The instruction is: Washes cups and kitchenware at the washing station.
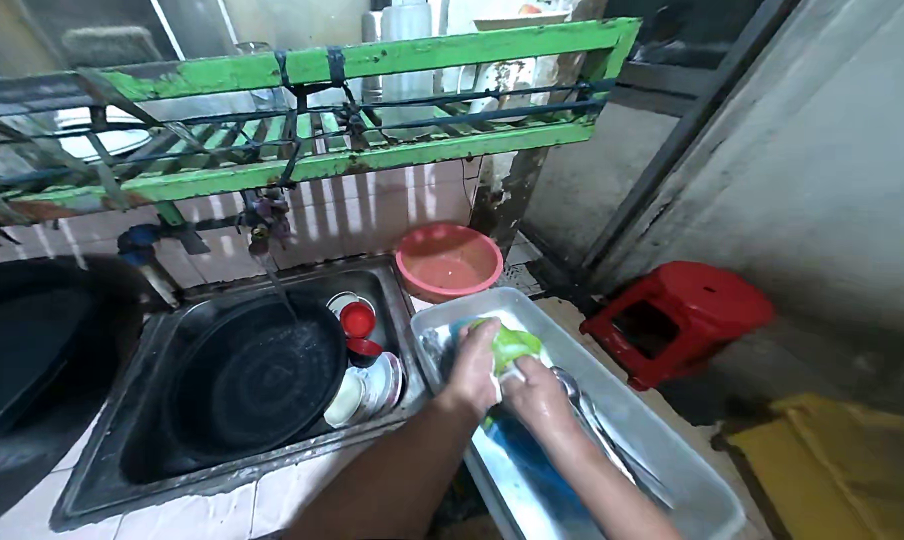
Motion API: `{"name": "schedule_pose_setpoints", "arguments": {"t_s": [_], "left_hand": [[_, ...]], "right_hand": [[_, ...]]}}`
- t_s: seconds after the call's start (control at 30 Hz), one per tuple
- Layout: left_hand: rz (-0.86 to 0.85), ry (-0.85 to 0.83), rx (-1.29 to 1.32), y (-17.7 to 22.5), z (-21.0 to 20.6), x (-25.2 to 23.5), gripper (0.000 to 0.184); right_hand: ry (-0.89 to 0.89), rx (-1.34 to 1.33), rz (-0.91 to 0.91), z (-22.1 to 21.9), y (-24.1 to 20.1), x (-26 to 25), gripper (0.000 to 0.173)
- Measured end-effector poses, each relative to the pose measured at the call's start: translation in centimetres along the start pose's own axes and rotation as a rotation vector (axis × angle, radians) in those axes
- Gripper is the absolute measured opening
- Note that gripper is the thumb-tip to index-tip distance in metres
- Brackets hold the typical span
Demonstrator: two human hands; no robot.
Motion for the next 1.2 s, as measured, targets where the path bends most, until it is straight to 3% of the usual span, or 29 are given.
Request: {"name": "schedule_pose_setpoints", "arguments": {"t_s": [0.07,0.1,0.13,0.2,0.23,0.27,0.3,0.37,0.43,0.47,0.5,0.57,0.6,0.63,0.73,0.8,0.9,0.93,1.03,1.1,1.2], "left_hand": [[0.027,0.088,-0.058,-0.3,-0.9,0.2,0.054],[0.028,0.103,-0.076,-0.4,-1.2,0.1,0.056],[0.028,0.094,-0.076,-0.5,-1.3,0.1,0.059],[0.047,0.005,-0.036,-0.7,-0.9,-0.1,0.062],[0.071,-0.049,0.005,-0.8,-0.6,-0.2,0.062],[0.098,-0.081,0.041,-0.7,-0.4,-0.2,0.062],[0.124,-0.092,0.05,-0.6,-0.3,-0.1,0.061],[0.117,-0.088,-0.038,-0.4,-0.4,0.4,0.058],[0.066,0.02,-0.116,-0.8,-1.0,0.8,0.061],[0.055,0.082,-0.113,-1.1,-1.3,0.9,0.065],[0.056,0.115,-0.087,-1.5,-1.5,1.0,0.067],[0.079,0.084,-0.021,-2.2,-1.2,0.8,0.069],[0.106,0.042,0.007,-2.1,-0.9,0.8,0.069],[0.141,0.007,0.023,-1.6,-0.7,1.0,0.067],[0.134,-0.048,-0.045,0.4,-0.2,0.8,0.056],[0.035,-0.041,-0.15,1.9,0.8,-0.5,0.069],[-0.168,-0.012,-0.431,3.7,2.1,-2.5,0.085],[-0.198,-0.048,-0.58,3.7,2.1,-1.9,0.084],[-0.259,-0.241,-1.034,1.0,-0.1,1.1,0.072],[-0.258,-0.313,-1.354,0.2,-2.2,2.5,0.07],[-0.287,-0.349,-1.616,0.6,-2.9,3.0,0.078]], "right_hand": [[0.044,0.331,0.196,-1.0,1.6,-0.9,0.03],[0.066,0.307,0.185,-1.2,2.1,-1.3,0.03],[0.055,0.136,0.058,-0.9,2.1,-1.5,0.029],[0.086,-0.572,-0.33,-0.1,0.9,-1.5,0.019],[0.115,-0.895,-0.434,0.1,0.2,-1.4,0.018],[0.129,-1.001,-0.457,0.2,-0.4,-1.2,0.02],[0.134,-0.868,-0.416,0.3,-0.9,-0.9,0.021],[0.035,-0.149,-0.21,0.2,-0.9,-0.5,0.029],[0.014,0.526,0.122,-1.0,1.4,-0.9,0.035],[0.054,0.625,0.217,-1.5,2.6,-1.1,0.035],[0.056,0.546,0.194,-1.6,3.1,-1.3,0.035],[0.016,-0.063,-0.129,-0.7,2.2,-1.2,0.029],[0.046,-0.384,-0.265,-0.3,1.4,-0.8,0.018],[0.026,-0.527,-0.344,0.1,0.6,-0.5,0.013],[-0.182,-0.309,-0.299,2.1,-0.1,0.1,0.033],[-0.185,-0.33,-0.316,3.4,0.9,0.8,0.046],[0.067,-0.46,-0.305,5.7,2.1,2.1,0.045],[0.124,-0.409,-0.225,6.2,2.3,2.3,0.05],[0.075,-0.098,0.05,5.3,1.5,1.1,0.061],[0.094,-0.09,-0.02,4.4,1.8,-0.3,0.048],[0.082,-0.336,-0.268,3.6,2.8,-1.2,0.037]]}}
Point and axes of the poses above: each hand's wrist, its own x-axis away from the middle knuckle, its own z-axis out of the back of the hand, y = z × x, the point moved 2 cm from there along -x, towards the middle knuckle, and after that the axes turned 11 degrees about x, right-handed, at the moved point
